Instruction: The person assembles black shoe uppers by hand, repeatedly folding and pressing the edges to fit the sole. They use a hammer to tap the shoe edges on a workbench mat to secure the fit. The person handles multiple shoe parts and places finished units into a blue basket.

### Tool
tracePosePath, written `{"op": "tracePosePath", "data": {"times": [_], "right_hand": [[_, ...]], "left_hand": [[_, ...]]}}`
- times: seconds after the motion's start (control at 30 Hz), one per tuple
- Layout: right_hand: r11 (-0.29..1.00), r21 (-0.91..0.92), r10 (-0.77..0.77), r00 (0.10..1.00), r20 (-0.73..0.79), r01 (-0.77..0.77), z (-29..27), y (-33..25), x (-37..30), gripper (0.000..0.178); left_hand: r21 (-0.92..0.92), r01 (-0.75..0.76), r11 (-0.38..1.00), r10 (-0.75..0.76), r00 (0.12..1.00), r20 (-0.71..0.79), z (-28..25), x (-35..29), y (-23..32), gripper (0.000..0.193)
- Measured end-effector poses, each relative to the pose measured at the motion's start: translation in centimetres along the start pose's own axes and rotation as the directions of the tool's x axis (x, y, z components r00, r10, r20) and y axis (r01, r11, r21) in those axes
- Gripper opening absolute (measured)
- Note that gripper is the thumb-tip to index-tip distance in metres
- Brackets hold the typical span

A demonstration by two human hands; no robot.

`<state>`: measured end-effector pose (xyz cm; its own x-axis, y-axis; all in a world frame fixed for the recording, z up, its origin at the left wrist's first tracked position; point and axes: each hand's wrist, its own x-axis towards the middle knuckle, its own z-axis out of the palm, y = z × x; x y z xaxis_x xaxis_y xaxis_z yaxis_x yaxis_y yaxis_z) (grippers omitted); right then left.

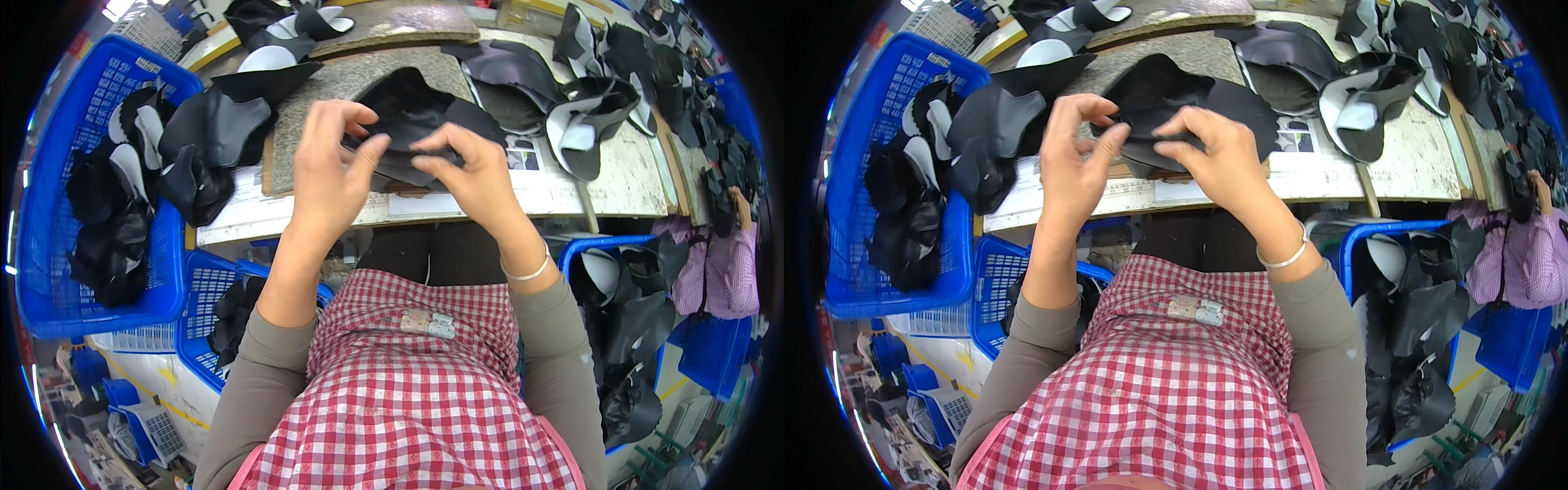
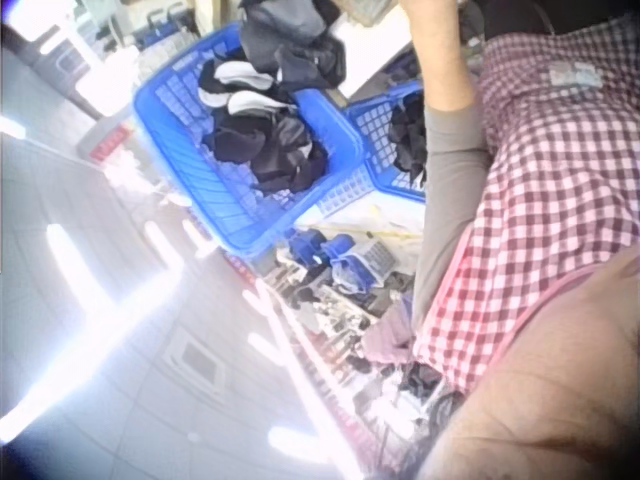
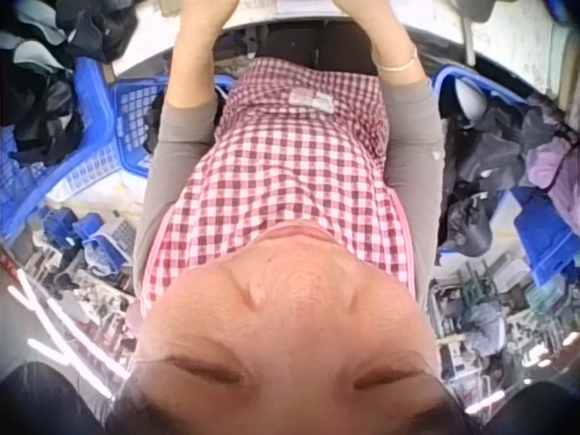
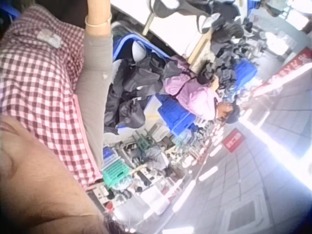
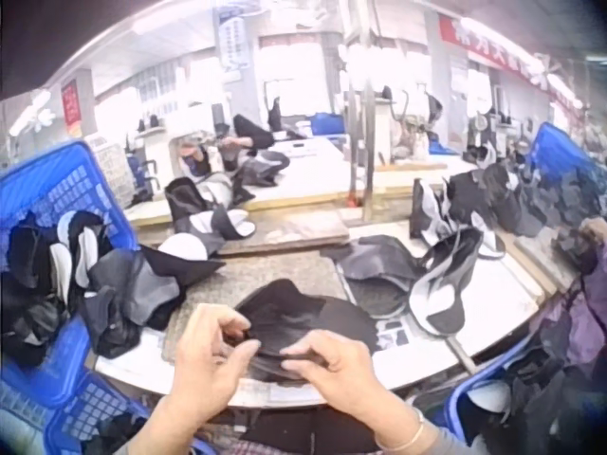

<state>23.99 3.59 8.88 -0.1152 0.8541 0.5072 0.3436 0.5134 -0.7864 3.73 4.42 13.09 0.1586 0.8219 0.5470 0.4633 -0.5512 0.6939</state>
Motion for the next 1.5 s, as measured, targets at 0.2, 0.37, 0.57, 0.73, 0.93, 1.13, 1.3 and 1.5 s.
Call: {"op": "tracePosePath", "data": {"times": [0.2,0.37,0.57,0.73,0.93,1.13,1.3,1.5], "right_hand": [[0.924,-0.198,-0.316,0.945,0.090,0.328,2.1,-1.5,-3.9,0.023],[0.936,-0.225,-0.245,0.961,0.131,0.270,1.1,-2.1,-6.6,0.048],[0.934,-0.233,0.188,0.928,-0.321,-0.270,-10.5,5.6,-8.3,0.052],[0.923,0.116,0.344,0.652,-0.675,-0.368,-18.0,12.0,-4.8,0.063],[0.598,-0.417,0.289,0.669,-0.684,-0.685,-19.7,18.0,4.9,0.122],[0.697,-0.518,-0.108,0.641,-0.759,-0.496,-21.5,17.1,5.2,0.076],[0.305,-0.949,-0.558,0.794,-0.241,-0.073,-27.2,13.1,7.9,0.048],[-0.206,-0.879,-0.141,0.876,0.462,0.430,-28.2,16.0,14.2,0.047]], "left_hand": [[0.484,0.001,0.875,-0.139,0.958,0.251,-1.2,0.9,-2.0,0.037],[0.388,0.058,0.920,-0.094,0.993,0.074,-5.0,0.5,-4.8,0.024],[0.627,-0.013,0.779,0.337,0.851,-0.402,-20.6,5.8,-7.8,0.038],[0.845,0.070,0.530,0.229,0.948,-0.222,-26.3,6.9,-16.7,0.061],[0.932,0.028,0.363,-0.394,0.910,0.126,-25.4,4.9,-31.2,0.089],[0.841,0.090,0.534,-0.189,0.982,0.016,-25.0,3.1,-25.4,0.061],[0.691,0.039,0.722,-0.003,0.999,-0.053,-21.2,0.4,-17.5,0.039],[0.548,-0.036,0.836,0.050,0.999,-0.011,-12.3,-3.2,-12.6,0.030]]}}
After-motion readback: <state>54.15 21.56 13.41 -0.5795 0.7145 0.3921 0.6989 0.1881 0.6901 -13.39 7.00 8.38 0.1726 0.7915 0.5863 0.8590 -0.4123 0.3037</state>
